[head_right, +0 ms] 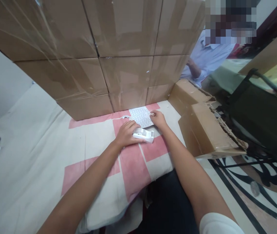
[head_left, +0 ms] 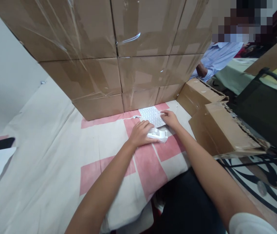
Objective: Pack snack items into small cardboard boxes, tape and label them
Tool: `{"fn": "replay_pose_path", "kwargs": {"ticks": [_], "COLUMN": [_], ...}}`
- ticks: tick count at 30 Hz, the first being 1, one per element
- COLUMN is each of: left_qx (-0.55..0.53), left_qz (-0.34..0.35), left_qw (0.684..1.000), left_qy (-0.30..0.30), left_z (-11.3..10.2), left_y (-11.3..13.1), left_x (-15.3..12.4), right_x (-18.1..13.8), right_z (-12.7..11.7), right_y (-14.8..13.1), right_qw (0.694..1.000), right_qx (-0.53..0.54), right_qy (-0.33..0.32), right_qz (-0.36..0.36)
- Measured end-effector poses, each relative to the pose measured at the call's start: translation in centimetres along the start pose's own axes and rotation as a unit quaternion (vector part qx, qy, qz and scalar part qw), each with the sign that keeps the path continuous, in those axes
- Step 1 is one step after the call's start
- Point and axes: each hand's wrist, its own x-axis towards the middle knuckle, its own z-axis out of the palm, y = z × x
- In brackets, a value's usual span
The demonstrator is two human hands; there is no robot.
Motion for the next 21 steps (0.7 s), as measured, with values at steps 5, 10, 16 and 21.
{"fn": "replay_pose_path", "kwargs": {"ticks": [5,10,16,21], "left_qx": [0.007,0.052,0.098,0.077], "left_qz": [-0.034,-0.173,-0.336,-0.335], "left_qw": [0.997,0.965,0.896,0.91], "left_qy": [0.063,0.191,0.272,0.229], "left_z": [-2.6,-5.8,-4.8,-3.8], "left_y": [0.3,-2.3,-6.1,-7.0], "left_x": [0.3,0.6,0.4,0.4], "right_x": [-1.1,-1.8,-1.2,-1.1], "right_z": [-1.2,-2.0,-0.8,-1.1], "right_y": [-0.2,0.6,1.4,1.9], "right_qw": [0.995,0.992,0.989,0.987], "right_qx": [-0.053,-0.068,-0.073,-0.076], "right_qy": [0.079,0.102,0.121,0.133], "right_qz": [-0.015,-0.016,-0.028,-0.054]}}
